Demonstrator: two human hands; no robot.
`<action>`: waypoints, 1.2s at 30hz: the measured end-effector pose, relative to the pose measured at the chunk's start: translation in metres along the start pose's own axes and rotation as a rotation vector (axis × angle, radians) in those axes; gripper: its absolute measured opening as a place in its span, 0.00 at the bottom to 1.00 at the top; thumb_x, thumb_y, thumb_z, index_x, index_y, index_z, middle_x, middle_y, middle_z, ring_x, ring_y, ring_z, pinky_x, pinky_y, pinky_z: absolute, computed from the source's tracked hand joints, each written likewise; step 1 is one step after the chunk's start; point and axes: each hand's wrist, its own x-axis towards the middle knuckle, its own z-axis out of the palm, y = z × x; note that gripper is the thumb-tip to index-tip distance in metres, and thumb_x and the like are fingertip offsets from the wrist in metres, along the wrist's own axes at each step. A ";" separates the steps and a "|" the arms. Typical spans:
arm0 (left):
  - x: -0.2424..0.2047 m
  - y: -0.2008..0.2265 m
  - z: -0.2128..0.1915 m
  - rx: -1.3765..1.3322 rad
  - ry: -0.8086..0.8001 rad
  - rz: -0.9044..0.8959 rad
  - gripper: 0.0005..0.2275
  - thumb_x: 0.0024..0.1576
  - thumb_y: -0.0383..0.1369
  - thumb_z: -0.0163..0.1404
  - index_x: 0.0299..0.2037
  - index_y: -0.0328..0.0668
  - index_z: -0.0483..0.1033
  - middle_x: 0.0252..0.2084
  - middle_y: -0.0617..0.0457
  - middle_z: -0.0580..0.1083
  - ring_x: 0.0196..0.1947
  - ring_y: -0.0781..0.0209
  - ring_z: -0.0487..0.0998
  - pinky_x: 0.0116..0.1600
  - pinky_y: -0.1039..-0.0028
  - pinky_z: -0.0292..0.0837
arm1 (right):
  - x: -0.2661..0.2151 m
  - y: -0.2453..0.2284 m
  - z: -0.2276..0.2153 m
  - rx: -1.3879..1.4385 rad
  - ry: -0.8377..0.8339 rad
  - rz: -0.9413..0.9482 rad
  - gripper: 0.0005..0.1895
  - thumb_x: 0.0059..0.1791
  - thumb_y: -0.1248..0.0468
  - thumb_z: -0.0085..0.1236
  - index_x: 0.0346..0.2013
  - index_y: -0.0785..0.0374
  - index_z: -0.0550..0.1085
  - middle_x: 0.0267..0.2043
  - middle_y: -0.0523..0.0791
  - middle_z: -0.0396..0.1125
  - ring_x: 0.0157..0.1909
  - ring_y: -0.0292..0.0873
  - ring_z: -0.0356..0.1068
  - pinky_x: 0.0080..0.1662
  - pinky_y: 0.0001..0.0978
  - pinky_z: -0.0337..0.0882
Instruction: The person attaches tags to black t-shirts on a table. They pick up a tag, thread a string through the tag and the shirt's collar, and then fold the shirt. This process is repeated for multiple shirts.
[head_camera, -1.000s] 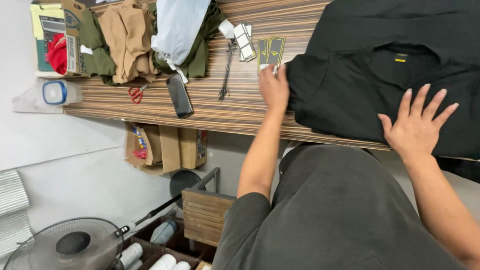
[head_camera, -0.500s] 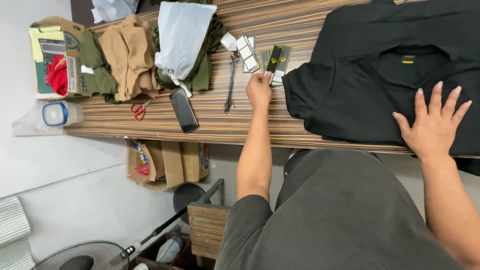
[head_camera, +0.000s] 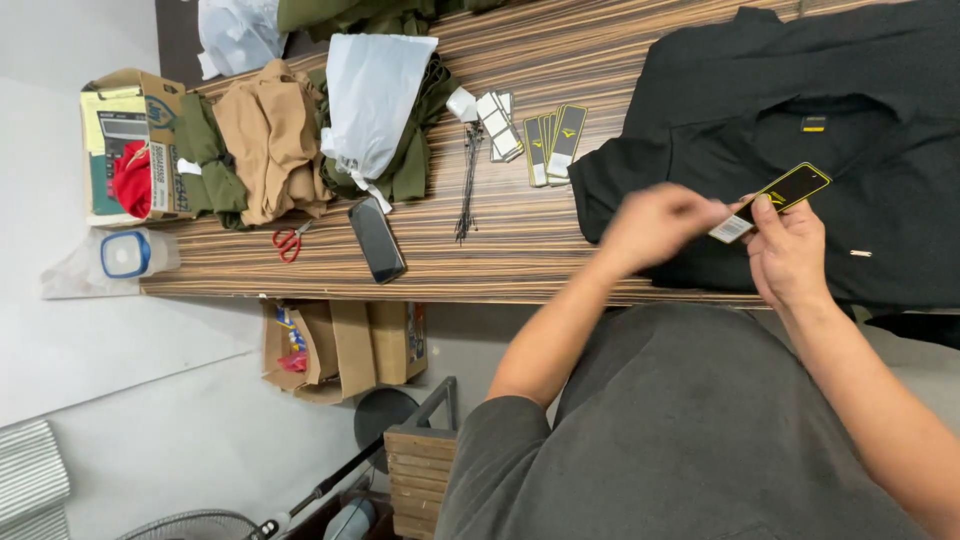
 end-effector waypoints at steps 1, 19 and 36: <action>0.021 -0.030 -0.029 -0.002 -0.003 0.006 0.18 0.52 0.50 0.55 0.40 0.49 0.86 0.43 0.54 0.84 0.44 0.64 0.83 0.49 0.74 0.74 | 0.004 0.011 -0.018 -0.003 0.003 -0.006 0.05 0.61 0.60 0.53 0.49 0.57 0.70 0.46 0.43 0.72 0.50 0.38 0.73 0.56 0.31 0.75; 0.103 -0.186 -0.216 0.007 0.748 -0.692 0.14 0.56 0.45 0.59 0.43 0.46 0.81 0.47 0.51 0.81 0.47 0.52 0.80 0.50 0.62 0.76 | -0.005 0.049 -0.084 -0.086 0.064 0.138 0.09 0.63 0.64 0.51 0.52 0.56 0.59 0.44 0.52 0.69 0.41 0.54 0.75 0.47 0.46 0.79; 0.093 -0.172 -0.237 -0.041 0.709 -0.609 0.13 0.63 0.38 0.46 0.47 0.38 0.79 0.51 0.43 0.79 0.49 0.42 0.78 0.47 0.56 0.72 | -0.005 0.047 -0.088 -0.055 0.047 0.162 0.08 0.62 0.58 0.53 0.52 0.52 0.64 0.47 0.48 0.71 0.48 0.55 0.75 0.51 0.48 0.77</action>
